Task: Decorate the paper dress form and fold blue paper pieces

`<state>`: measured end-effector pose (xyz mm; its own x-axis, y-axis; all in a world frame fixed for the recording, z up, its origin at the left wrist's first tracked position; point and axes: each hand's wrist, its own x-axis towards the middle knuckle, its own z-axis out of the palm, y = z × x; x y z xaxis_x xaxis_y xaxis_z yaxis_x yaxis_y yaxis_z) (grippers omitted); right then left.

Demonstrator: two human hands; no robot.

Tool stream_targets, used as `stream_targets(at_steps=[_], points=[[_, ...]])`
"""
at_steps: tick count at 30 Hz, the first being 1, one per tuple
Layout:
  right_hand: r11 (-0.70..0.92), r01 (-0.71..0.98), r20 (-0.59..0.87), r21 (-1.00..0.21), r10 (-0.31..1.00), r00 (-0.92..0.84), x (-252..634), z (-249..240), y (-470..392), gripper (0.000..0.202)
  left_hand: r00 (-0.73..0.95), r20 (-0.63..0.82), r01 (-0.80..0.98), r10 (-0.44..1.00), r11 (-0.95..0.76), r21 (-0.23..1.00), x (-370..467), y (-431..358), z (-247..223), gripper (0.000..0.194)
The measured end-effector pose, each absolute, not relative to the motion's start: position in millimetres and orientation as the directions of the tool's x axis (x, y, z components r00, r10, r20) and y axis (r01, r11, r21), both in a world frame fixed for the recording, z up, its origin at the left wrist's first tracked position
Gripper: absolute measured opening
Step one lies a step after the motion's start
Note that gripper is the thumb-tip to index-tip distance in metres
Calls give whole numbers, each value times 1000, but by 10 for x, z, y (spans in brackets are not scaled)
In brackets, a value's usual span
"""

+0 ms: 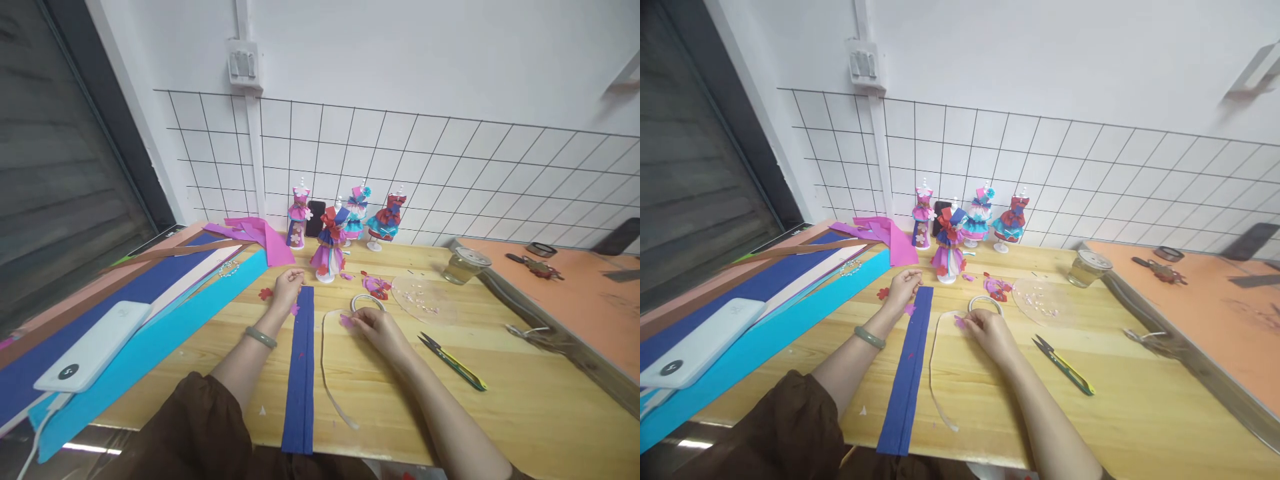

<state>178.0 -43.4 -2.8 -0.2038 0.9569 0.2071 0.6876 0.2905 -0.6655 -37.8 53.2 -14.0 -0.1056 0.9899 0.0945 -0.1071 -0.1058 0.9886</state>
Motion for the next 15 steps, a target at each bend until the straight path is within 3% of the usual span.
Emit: stream_targets(at_steps=[4, 9, 12, 15], points=[[313, 645, 275, -697, 947, -163, 1795, -39, -420, 25, 4, 142, -78, 990, -141, 987, -252, 397, -75, 24], [335, 591, 338, -734, 935, -110, 1793, -84, -400, 24, 316, 286, 72, 905, -324, 943, -49, 129, 35, 33], [333, 568, 325, -752, 938, -120, 1780, -82, -407, 25, 444, 276, 138, 852, -370, 919, 34, 20, 42, 46], [313, 572, 299, -758, 946, -121, 1766, -66, -422, 27, 535, 220, 173, 816, -360, 917, 60, -10, 1, 43]])
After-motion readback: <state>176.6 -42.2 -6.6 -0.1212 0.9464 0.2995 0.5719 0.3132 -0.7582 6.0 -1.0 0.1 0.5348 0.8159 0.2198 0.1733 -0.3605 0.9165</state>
